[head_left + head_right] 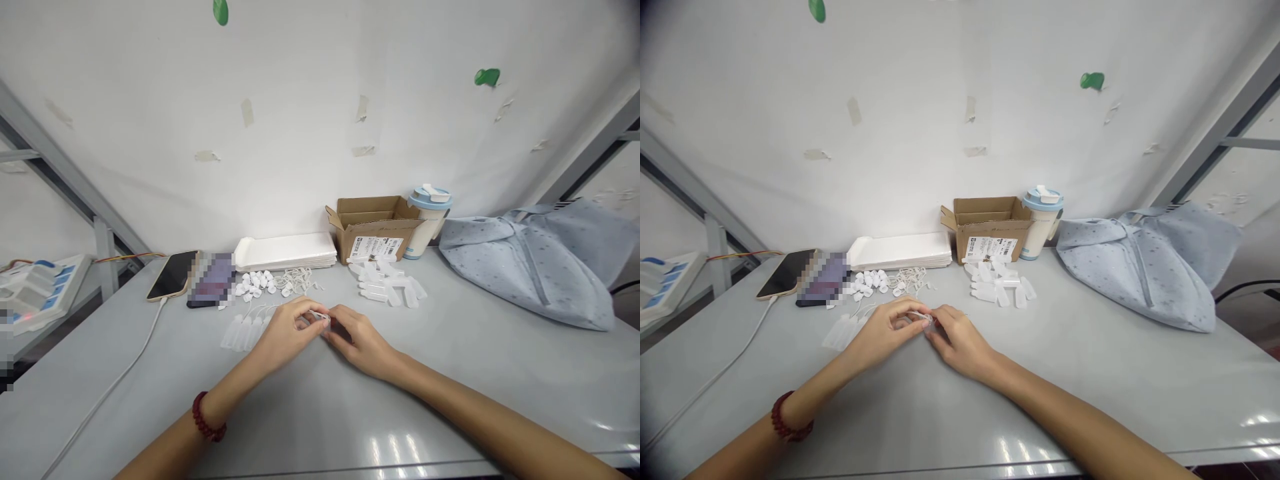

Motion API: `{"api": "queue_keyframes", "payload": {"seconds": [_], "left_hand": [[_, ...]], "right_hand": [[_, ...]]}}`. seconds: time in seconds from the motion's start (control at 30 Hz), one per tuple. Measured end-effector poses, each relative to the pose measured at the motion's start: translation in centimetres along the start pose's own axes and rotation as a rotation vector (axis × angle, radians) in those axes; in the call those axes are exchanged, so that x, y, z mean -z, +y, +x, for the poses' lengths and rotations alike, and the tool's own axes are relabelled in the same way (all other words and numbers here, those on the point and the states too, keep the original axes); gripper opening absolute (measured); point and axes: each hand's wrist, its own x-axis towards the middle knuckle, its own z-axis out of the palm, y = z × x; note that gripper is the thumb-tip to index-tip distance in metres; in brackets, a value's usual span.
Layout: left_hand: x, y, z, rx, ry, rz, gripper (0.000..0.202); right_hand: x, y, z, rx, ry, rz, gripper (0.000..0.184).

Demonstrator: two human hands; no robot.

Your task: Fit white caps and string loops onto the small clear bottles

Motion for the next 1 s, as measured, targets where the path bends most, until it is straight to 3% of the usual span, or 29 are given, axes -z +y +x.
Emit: {"api": "queue_keyframes", "payload": {"seconds": [0.43,0.77,1.0], "left_hand": [[-0.2,-0.1,-0.1,-0.085,0.102,0.351,0.015],[-1.2,-0.2,-0.2,-0.079,0.091,0.233,0.02],[-0.7,0.0,-0.4,-0.174,0.084,0.286,0.009]], "right_hand": [[0.1,0.0,-0.1,-0.033,0.041,-0.029,0.019],[0.1,-0.2,0.1,-0.005,0.021,0.026,0.005],[0.7,-0.6,0.5,-0.124,0.021,0.122,0.016]]}}
